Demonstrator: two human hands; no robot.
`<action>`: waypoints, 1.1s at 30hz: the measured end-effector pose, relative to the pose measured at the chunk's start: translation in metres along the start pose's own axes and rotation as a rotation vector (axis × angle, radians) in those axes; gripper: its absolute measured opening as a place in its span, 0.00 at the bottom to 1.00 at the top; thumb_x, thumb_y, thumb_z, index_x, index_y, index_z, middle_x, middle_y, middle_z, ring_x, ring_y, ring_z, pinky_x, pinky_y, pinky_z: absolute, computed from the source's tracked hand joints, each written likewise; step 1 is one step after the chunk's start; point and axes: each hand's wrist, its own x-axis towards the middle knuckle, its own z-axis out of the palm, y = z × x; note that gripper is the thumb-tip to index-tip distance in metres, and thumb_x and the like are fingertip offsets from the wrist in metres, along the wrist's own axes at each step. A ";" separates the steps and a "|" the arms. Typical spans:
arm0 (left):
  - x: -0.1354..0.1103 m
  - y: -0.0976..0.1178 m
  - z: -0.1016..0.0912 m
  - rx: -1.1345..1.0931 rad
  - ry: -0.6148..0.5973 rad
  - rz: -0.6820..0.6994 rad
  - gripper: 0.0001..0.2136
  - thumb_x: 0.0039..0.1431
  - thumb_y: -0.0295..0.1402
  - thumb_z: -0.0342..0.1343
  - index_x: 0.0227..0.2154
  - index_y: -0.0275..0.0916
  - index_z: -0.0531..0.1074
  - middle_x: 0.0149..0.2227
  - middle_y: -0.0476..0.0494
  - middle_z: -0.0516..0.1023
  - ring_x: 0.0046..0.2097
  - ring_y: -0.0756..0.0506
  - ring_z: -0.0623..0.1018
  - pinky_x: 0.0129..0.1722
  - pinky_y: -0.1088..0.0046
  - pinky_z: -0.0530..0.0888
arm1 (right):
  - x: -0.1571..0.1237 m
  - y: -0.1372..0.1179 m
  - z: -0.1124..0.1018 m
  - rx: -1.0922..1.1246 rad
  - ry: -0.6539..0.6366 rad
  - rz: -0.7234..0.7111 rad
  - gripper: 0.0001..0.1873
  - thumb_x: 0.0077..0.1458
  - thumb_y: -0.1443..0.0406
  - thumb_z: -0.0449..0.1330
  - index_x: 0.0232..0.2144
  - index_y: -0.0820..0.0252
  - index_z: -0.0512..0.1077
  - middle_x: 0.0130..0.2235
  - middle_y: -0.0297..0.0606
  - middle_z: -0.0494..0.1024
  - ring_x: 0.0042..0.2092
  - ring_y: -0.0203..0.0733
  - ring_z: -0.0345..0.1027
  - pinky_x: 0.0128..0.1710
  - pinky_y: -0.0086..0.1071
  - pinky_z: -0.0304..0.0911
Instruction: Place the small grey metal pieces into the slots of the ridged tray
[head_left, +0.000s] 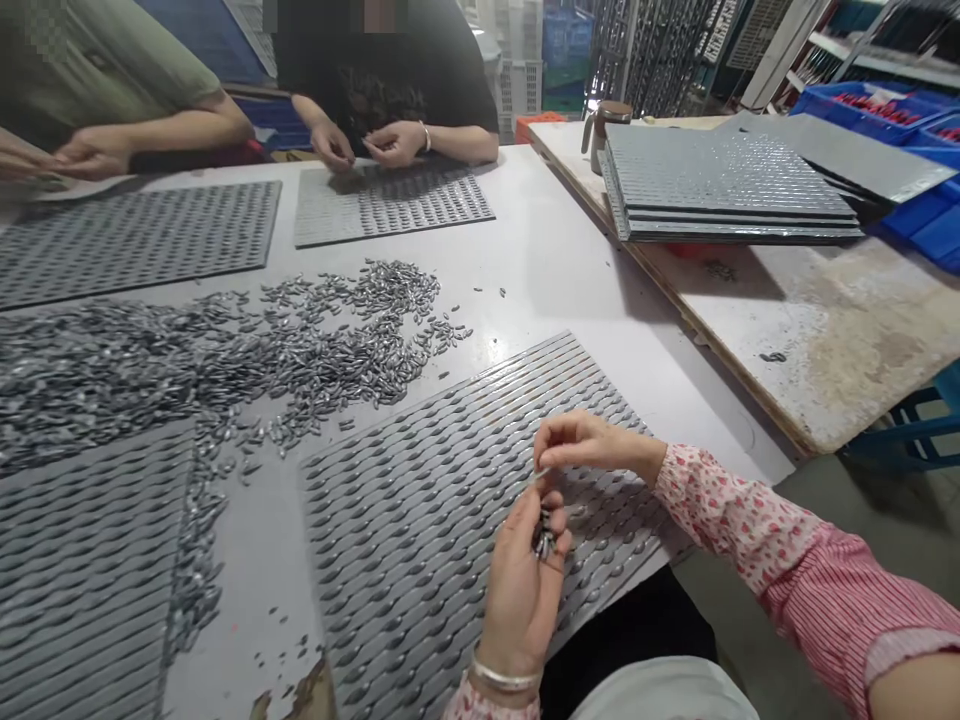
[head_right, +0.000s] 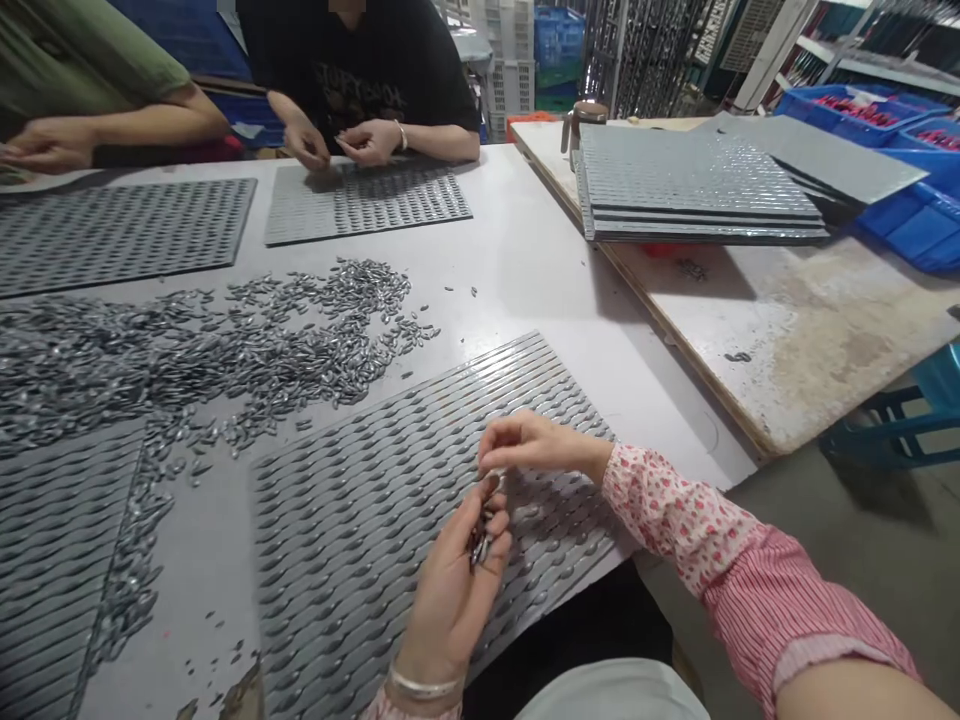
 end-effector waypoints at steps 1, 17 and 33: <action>0.000 0.000 0.000 0.002 0.019 0.004 0.10 0.56 0.28 0.56 0.41 0.34 0.72 0.36 0.43 0.71 0.30 0.55 0.70 0.28 0.81 0.72 | 0.002 0.005 -0.008 -0.018 0.103 0.001 0.11 0.56 0.60 0.59 0.33 0.64 0.69 0.32 0.36 0.72 0.33 0.35 0.67 0.34 0.29 0.63; -0.002 -0.001 -0.003 -0.027 0.117 -0.018 0.04 0.55 0.22 0.54 0.33 0.34 0.72 0.37 0.42 0.72 0.33 0.53 0.72 0.29 0.79 0.73 | 0.025 0.043 -0.066 -1.077 0.480 0.135 0.03 0.51 0.71 0.60 0.27 0.60 0.74 0.29 0.34 0.73 0.35 0.38 0.64 0.38 0.30 0.57; 0.002 -0.002 0.003 -0.088 0.217 0.117 0.04 0.53 0.23 0.58 0.32 0.36 0.73 0.33 0.48 0.74 0.32 0.54 0.75 0.32 0.81 0.75 | -0.008 -0.006 0.020 -0.042 0.005 -0.039 0.11 0.55 0.59 0.60 0.32 0.64 0.70 0.30 0.34 0.71 0.31 0.33 0.64 0.31 0.27 0.61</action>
